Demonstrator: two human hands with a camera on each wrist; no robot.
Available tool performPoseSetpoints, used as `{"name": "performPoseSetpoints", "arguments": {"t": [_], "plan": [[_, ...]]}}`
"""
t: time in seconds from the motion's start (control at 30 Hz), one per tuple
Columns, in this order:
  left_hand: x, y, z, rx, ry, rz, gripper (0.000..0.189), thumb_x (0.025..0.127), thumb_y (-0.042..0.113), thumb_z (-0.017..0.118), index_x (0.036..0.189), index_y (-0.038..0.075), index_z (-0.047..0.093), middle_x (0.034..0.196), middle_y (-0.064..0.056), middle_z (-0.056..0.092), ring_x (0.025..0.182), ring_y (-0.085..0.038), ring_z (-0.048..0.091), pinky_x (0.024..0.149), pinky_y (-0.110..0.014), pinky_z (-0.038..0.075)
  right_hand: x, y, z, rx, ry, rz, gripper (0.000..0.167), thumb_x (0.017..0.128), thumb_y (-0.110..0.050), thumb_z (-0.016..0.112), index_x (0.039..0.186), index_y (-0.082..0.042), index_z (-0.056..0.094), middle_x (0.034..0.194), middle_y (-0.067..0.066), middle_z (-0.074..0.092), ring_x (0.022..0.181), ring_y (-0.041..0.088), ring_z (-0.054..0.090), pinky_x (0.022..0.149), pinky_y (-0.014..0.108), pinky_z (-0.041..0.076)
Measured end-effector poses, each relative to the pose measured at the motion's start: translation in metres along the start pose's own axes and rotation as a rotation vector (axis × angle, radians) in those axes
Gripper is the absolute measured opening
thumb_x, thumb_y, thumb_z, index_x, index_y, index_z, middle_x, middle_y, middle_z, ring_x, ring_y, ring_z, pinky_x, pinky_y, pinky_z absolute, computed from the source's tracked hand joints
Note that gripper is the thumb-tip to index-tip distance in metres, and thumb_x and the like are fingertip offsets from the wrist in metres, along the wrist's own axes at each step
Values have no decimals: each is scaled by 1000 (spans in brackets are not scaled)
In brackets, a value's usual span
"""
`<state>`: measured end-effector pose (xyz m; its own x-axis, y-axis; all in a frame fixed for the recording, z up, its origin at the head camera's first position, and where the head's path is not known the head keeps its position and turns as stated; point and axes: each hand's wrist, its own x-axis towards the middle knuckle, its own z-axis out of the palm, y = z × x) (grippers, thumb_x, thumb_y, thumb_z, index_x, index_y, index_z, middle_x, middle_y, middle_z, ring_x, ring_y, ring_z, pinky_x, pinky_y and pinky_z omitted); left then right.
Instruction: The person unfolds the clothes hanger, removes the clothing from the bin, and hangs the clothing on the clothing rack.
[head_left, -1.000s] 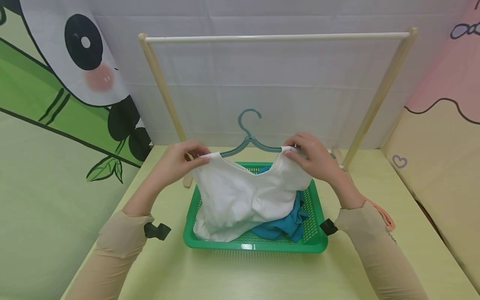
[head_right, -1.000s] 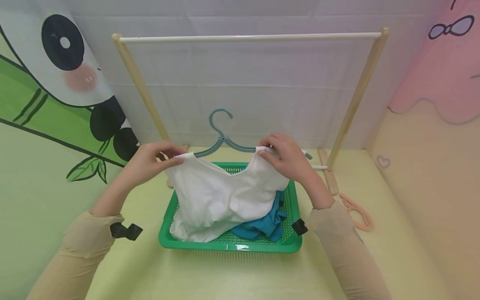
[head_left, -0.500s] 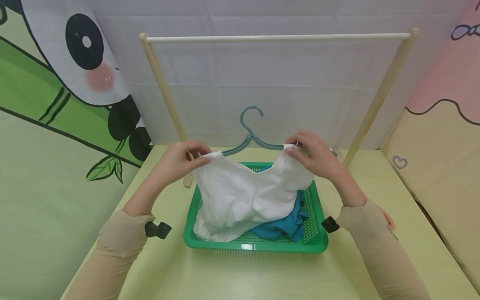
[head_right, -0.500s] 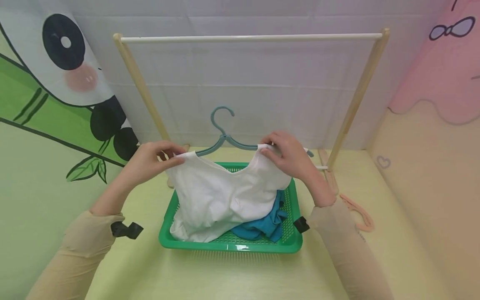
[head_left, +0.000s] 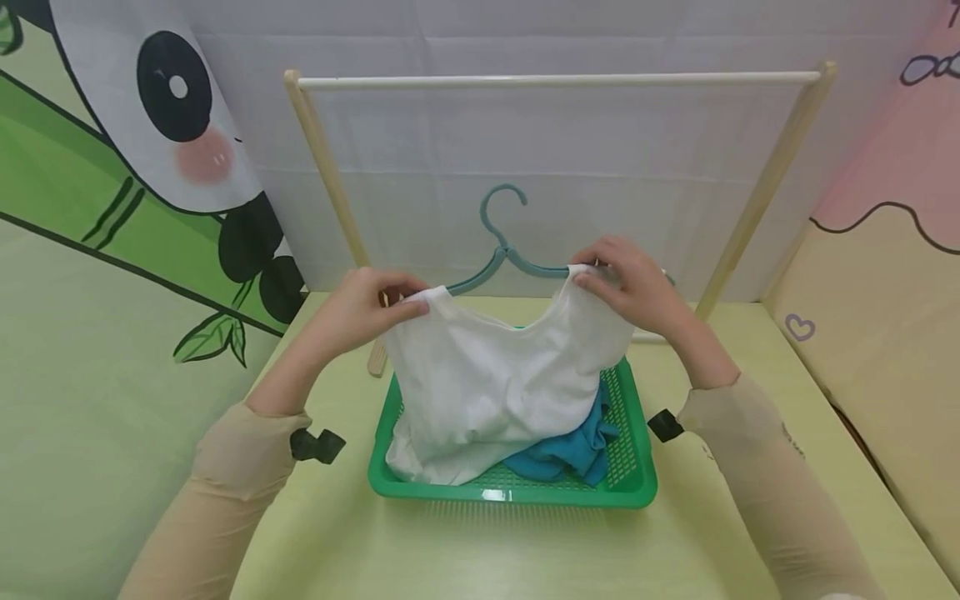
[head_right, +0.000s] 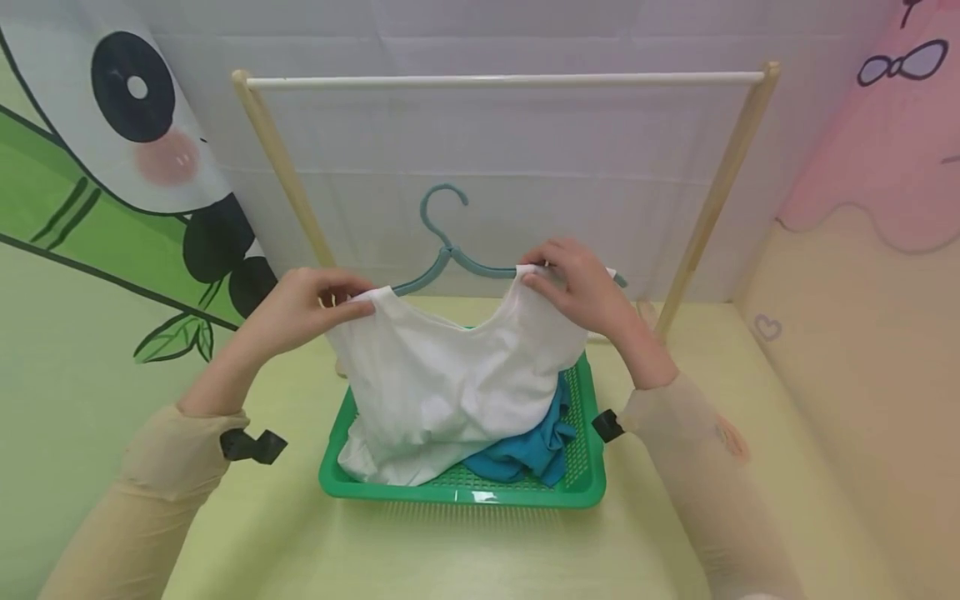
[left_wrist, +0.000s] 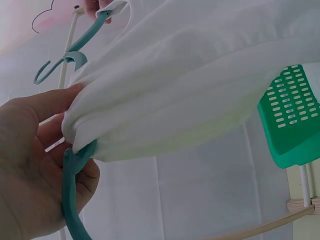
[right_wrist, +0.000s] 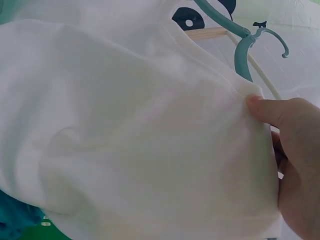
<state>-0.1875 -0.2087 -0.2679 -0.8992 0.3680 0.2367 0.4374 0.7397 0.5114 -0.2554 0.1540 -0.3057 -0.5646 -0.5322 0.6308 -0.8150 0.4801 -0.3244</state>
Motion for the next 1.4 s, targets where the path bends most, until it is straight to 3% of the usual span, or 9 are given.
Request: {"name": "performPoseSetpoints", "arguments": {"t": [0.2, 0.43, 0.87, 1.17, 1.4], "plan": [[5, 5, -5, 21, -19, 14, 24, 94, 24, 68, 113, 11, 74, 86, -6, 68, 72, -19, 51, 63, -27, 42, 10, -1, -7, -20, 12, -45, 19, 91, -1, 67, 110, -1, 69, 99, 14, 68, 91, 25, 56, 81, 35, 41], [10, 17, -15, 9, -119, 35, 24, 94, 24, 68, 113, 11, 73, 88, -5, 71, 72, -18, 57, 62, -27, 48, 21, 7, -11, -56, 51, -114, 18, 90, -1, 69, 108, 1, 69, 99, 18, 68, 92, 32, 57, 82, 41, 42], [19, 28, -26, -169, -231, 24, 29, 94, 22, 68, 119, 8, 70, 101, -9, 73, 83, -16, 64, 75, -25, 53, 35, 12, -20, -102, 71, -48, 21, 93, -3, 65, 114, -4, 69, 107, 16, 67, 102, 34, 53, 83, 39, 27], [21, 37, -29, -322, -296, 46, 39, 91, 12, 70, 129, 9, 65, 113, -10, 72, 94, -18, 68, 80, -26, 57, 49, 21, -29, -115, 119, -94, 19, 94, -2, 63, 113, 0, 67, 106, 19, 66, 103, 37, 54, 92, 50, 36], [22, 43, -25, -346, -291, 73, 40, 90, 12, 71, 130, 11, 65, 113, -8, 72, 97, -18, 67, 81, -28, 57, 52, 26, -31, -124, 125, -80, 20, 96, -4, 61, 115, -2, 66, 111, 18, 65, 110, 37, 52, 97, 53, 36]]}}
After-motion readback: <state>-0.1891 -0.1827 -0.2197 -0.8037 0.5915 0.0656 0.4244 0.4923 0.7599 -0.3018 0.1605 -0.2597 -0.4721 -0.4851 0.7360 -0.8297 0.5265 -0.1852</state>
